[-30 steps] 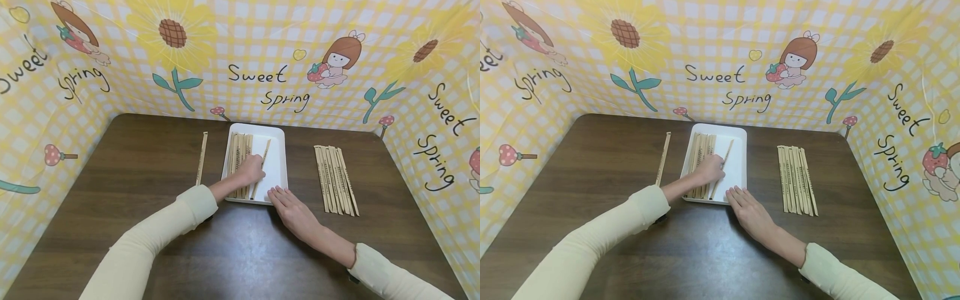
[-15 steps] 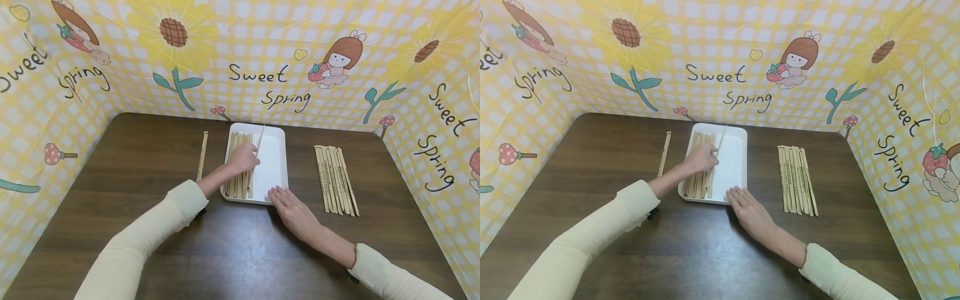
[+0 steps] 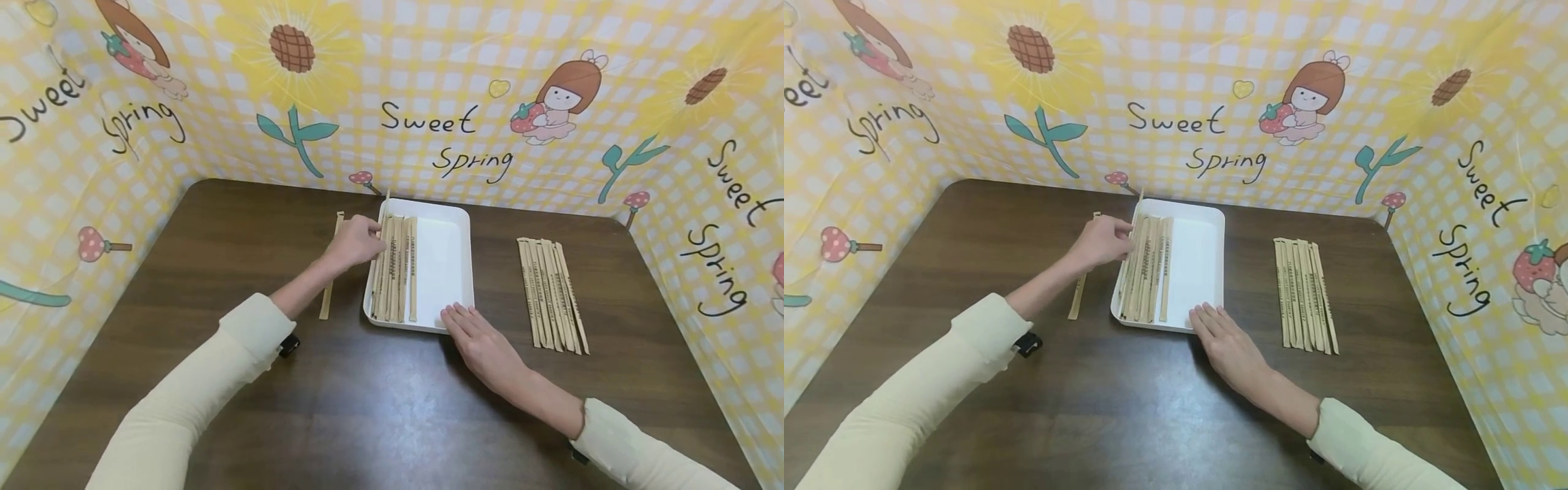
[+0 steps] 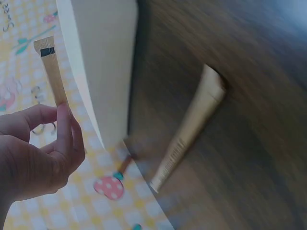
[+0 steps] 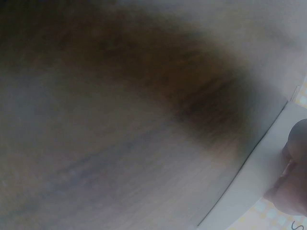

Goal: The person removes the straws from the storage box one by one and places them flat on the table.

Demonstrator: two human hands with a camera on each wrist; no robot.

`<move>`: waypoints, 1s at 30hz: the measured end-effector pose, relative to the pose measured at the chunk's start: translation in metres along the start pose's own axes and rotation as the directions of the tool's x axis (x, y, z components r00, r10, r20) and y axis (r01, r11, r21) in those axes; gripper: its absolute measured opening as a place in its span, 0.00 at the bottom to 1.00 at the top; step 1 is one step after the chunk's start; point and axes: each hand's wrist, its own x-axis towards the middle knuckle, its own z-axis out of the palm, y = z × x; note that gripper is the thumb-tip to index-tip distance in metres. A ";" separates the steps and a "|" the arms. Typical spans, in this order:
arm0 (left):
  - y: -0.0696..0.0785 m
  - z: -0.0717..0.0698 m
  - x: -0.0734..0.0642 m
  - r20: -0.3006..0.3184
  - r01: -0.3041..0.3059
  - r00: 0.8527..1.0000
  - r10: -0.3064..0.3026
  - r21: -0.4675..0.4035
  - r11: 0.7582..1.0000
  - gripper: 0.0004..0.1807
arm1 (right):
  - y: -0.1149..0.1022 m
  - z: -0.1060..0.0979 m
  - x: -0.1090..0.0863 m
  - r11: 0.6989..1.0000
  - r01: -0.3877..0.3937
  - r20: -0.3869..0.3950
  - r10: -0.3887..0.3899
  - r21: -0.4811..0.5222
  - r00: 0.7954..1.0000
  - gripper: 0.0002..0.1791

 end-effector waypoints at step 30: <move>-0.071 -0.046 -0.029 -0.035 0.186 0.982 -0.183 0.186 0.965 0.26 | -0.004 0.000 0.000 1.000 -0.004 0.020 0.003 0.026 1.000 0.22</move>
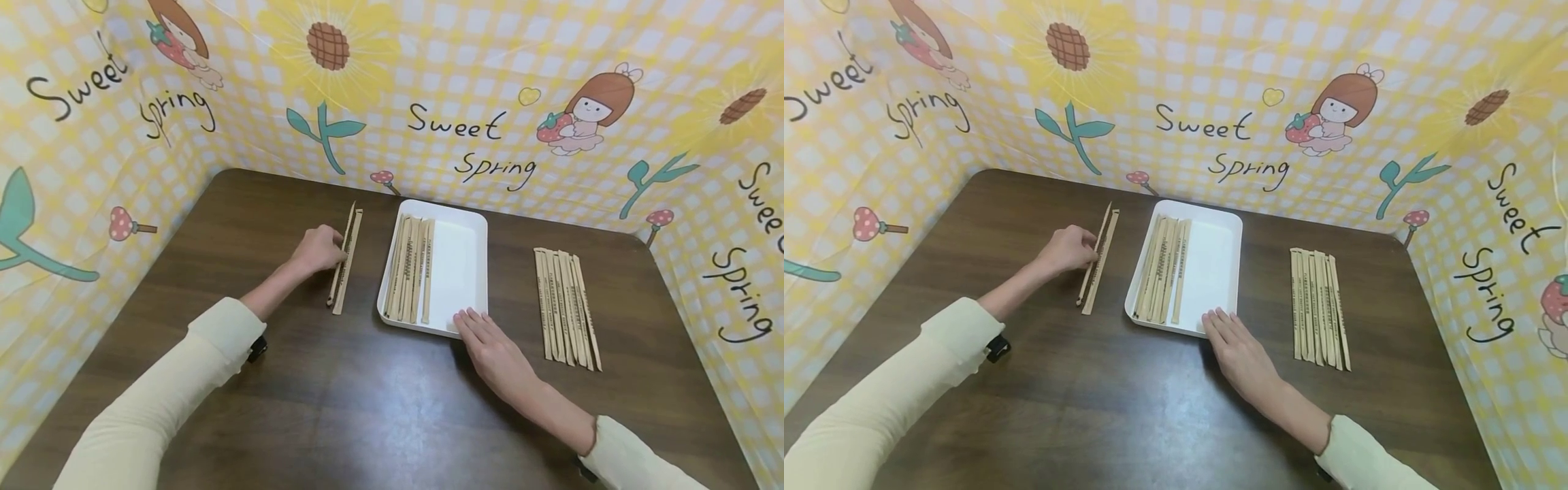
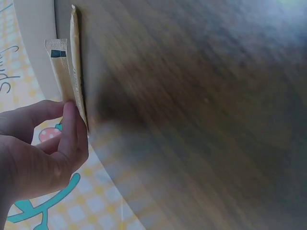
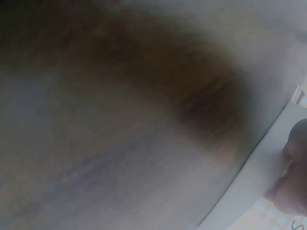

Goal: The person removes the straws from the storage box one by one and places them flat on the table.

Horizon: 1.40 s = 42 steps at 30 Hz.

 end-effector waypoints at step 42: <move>0.035 0.009 -0.001 -0.017 -0.119 0.993 0.118 -0.101 0.988 0.24 | 0.002 0.001 0.001 1.000 0.015 -0.034 -0.015 -0.006 0.999 0.31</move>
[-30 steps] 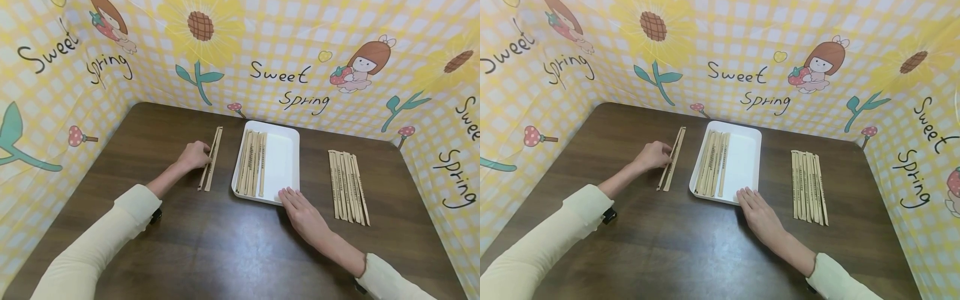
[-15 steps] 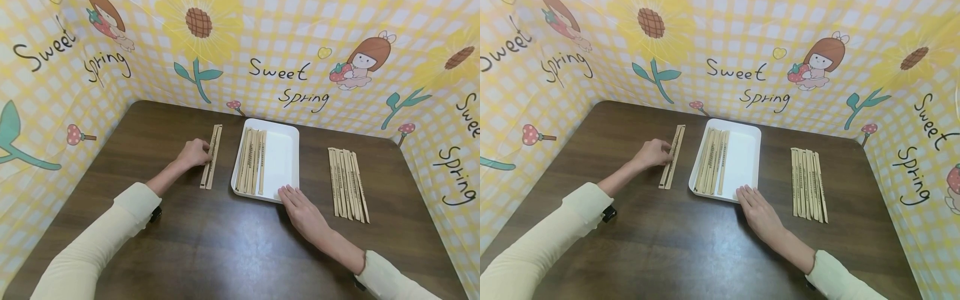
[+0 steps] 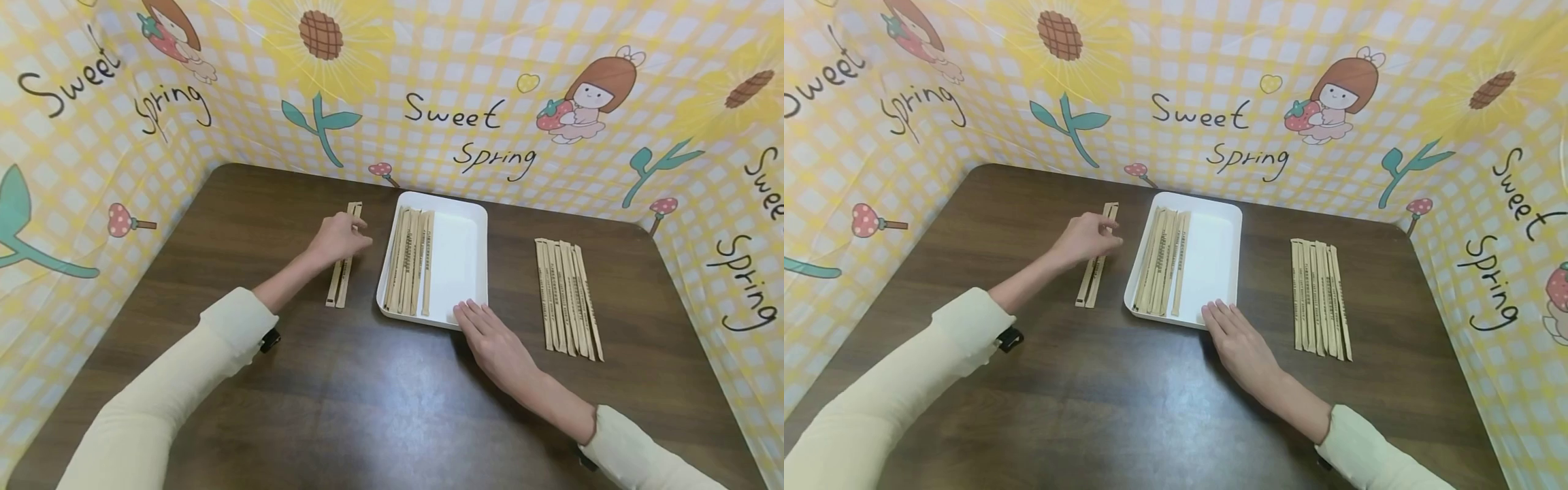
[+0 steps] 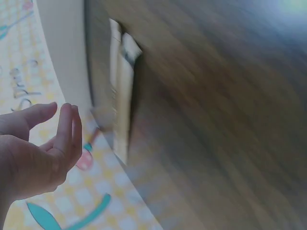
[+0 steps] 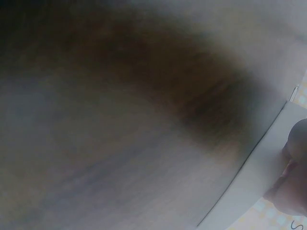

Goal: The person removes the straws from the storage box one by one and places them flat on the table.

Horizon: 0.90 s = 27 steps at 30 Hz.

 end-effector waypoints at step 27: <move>0.065 0.095 0.023 0.080 -0.149 0.986 0.145 0.040 0.988 0.26 | 0.000 -0.001 -0.001 1.000 -0.002 0.007 0.002 0.013 1.000 0.20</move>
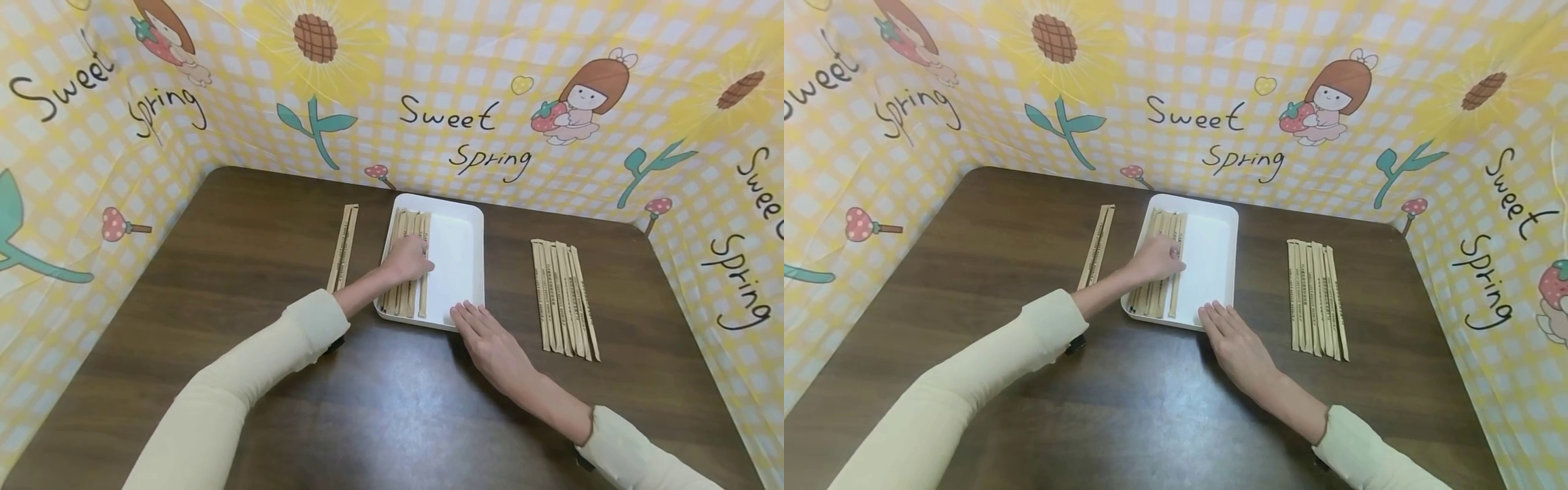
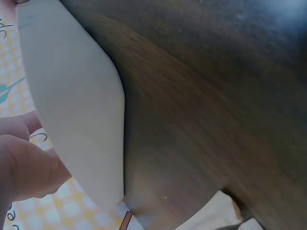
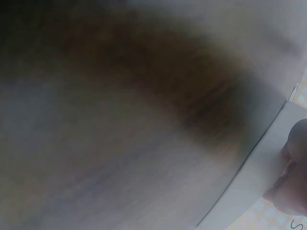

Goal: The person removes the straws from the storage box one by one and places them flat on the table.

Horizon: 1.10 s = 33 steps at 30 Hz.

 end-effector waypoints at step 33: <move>0.009 0.008 0.009 0.003 -0.021 1.000 0.021 0.207 0.978 0.26 | 0.001 -0.001 0.001 1.000 0.000 0.020 0.000 -0.020 1.000 0.30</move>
